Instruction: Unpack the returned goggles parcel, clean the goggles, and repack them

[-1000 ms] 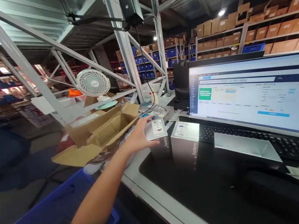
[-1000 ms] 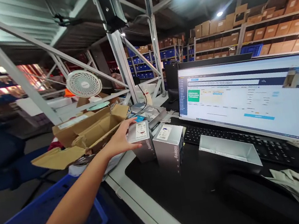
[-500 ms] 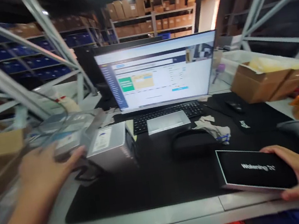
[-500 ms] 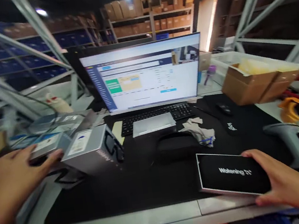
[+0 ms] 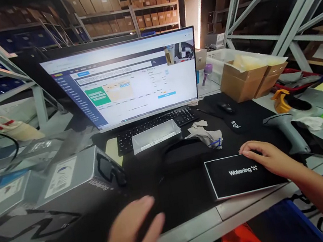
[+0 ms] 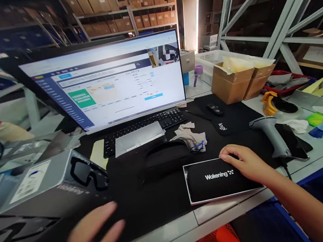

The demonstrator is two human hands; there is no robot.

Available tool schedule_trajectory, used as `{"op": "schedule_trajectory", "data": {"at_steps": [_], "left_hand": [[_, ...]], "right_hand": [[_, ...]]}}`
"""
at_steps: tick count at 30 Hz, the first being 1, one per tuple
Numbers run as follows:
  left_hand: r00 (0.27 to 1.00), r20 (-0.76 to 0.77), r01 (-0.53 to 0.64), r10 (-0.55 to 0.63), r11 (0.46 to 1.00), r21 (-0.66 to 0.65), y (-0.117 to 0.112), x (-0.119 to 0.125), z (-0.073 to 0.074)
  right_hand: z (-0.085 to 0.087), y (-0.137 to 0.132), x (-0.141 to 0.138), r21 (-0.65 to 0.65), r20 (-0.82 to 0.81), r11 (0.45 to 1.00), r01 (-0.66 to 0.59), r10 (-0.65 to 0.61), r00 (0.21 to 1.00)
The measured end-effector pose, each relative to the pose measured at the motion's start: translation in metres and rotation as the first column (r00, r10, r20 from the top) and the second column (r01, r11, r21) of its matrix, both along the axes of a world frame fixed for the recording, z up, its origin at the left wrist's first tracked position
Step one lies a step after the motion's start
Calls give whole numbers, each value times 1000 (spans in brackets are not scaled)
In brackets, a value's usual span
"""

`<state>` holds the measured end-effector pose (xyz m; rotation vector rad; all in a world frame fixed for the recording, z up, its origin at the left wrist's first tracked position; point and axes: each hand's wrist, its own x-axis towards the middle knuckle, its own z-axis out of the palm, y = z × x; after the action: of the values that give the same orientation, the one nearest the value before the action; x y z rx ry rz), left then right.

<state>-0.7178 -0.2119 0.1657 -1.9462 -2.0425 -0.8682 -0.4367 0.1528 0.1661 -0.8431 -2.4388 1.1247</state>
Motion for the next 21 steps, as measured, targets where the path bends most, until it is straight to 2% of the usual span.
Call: {"op": "schedule_trajectory", "data": {"at_steps": [2,3,6,8,11,13,15,16,18,21], "left_hand": [[985,-61,162,-163,987,-12,37,26,-10],[980,-17,199,-200,979,-47,55,37,-15],[972,146,198,-183,976,-96,95,58,-26],[968,212,155,-137,985,-73,106,64,-32],[957,278,100,-81,993,-56,105,63,-37],[951,299,111,-84,991,-74,97,59,-38],[949,297,135,-103,987,-90,88,53,-37],[950,293,138,-105,986,-93,82,51,-36],[955,282,125,-96,988,-88,71,45,-35],[964,255,96,-72,992,-85,51,38,-34]], "right_hand": [[7,-5,-12,-44,-30,998,-45,43,999],[11,-9,-18,-63,-48,996,-66,63,997],[21,-23,-35,-128,-105,981,-146,133,986],[24,-31,-42,-212,-148,959,-188,159,976],[27,-31,-44,-421,-207,897,-135,50,977],[33,-22,-39,-587,-235,808,-62,-96,967],[41,-6,-31,-674,-276,739,-6,-245,929],[46,3,-26,-674,-315,739,21,-312,896],[55,24,-15,-609,-407,787,101,-419,812],[59,53,6,-499,-460,825,263,-510,727]]}}
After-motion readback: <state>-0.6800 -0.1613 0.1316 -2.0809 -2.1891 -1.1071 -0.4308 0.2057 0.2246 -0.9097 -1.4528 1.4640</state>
